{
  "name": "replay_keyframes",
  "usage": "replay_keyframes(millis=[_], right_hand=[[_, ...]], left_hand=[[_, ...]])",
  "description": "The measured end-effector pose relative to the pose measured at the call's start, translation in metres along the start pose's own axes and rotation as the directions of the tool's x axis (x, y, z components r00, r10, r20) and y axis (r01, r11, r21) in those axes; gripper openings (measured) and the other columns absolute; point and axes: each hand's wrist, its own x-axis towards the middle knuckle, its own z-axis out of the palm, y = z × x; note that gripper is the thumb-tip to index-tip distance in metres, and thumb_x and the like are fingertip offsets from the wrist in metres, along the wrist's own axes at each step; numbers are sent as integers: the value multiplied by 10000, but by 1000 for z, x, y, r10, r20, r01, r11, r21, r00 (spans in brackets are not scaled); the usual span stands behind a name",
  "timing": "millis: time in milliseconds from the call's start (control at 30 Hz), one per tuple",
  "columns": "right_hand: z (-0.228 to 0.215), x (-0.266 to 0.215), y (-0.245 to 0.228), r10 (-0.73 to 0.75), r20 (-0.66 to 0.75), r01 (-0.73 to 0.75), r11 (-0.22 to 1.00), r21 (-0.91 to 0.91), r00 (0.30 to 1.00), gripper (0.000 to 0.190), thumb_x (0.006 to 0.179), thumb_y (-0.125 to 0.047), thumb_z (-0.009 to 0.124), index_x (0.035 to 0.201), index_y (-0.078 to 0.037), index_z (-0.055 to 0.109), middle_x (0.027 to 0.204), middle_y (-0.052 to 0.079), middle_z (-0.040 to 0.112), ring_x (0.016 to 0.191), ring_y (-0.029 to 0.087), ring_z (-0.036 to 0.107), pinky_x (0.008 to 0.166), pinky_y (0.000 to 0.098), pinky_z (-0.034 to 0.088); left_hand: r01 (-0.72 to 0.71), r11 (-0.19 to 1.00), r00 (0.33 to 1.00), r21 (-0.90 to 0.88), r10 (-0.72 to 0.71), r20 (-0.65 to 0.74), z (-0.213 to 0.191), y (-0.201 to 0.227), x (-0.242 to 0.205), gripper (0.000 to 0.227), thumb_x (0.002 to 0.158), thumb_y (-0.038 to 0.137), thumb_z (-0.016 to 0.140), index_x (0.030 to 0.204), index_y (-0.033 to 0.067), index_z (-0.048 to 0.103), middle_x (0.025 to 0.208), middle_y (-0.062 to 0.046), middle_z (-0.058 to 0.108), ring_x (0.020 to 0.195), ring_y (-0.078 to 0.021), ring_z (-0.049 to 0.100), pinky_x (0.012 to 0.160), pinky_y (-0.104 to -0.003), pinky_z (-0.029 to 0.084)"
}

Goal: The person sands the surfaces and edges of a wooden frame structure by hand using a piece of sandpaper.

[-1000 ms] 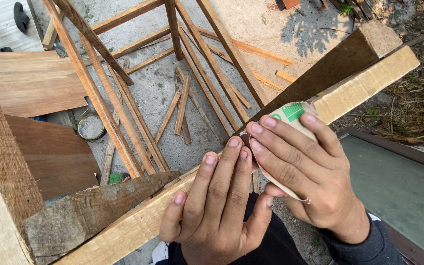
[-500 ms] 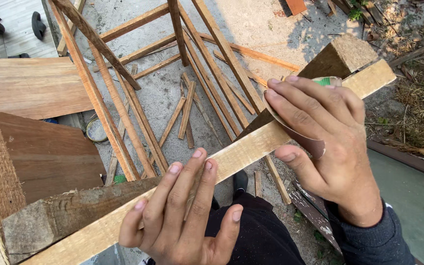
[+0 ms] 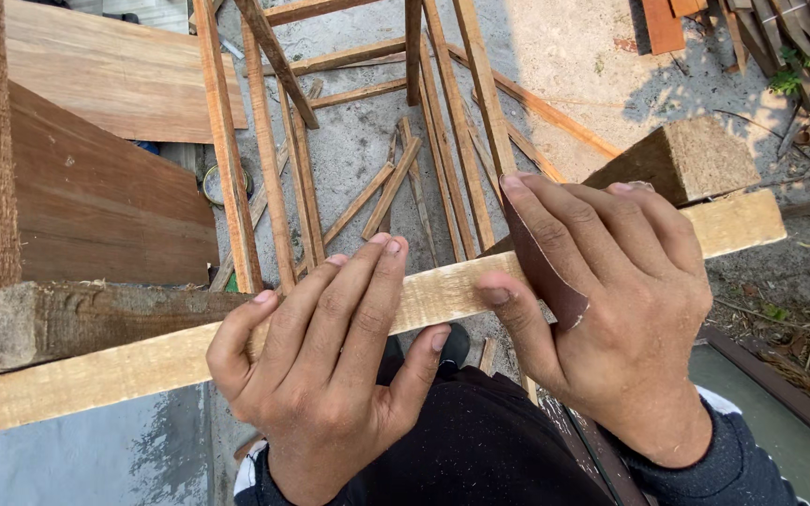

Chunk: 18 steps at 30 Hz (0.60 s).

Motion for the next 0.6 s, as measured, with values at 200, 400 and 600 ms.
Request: replay_keyframes(millis=[200, 400, 600], right_hand=[[2, 5, -17, 16, -7, -16, 1000, 2, 1000, 416, 1040, -328, 585, 1314, -30, 680, 1228, 111, 729, 1106, 279, 670, 1065, 443, 442], [11, 9, -41, -50, 11, 48, 991, 128, 999, 373, 1019, -283, 545, 1252, -34, 696, 1158, 111, 751, 1051, 266, 690, 1019, 443, 449], [-1, 7, -24, 74, 61, -77, 995, 57, 995, 326, 1074, -219, 497, 1268, -64, 708, 1168, 109, 735, 1090, 263, 682, 1114, 452, 458]], left_hand=[[-37, 999, 997, 5, 37, -74, 4, -5, -5, 463, 1013, 526, 654, 1336, 203, 734, 1289, 61, 741, 1145, -106, 653, 1062, -372, 308], [-61, 998, 994, -9, 59, -95, 6, -12, -9, 431, 1027, 497, 640, 1337, 212, 733, 1283, 85, 744, 1150, -87, 643, 1083, -348, 304], [-99, 995, 987, -31, 94, -127, 12, -20, -11, 454, 1057, 530, 594, 1344, 206, 730, 1291, 102, 729, 1125, -84, 627, 1104, -335, 263]])
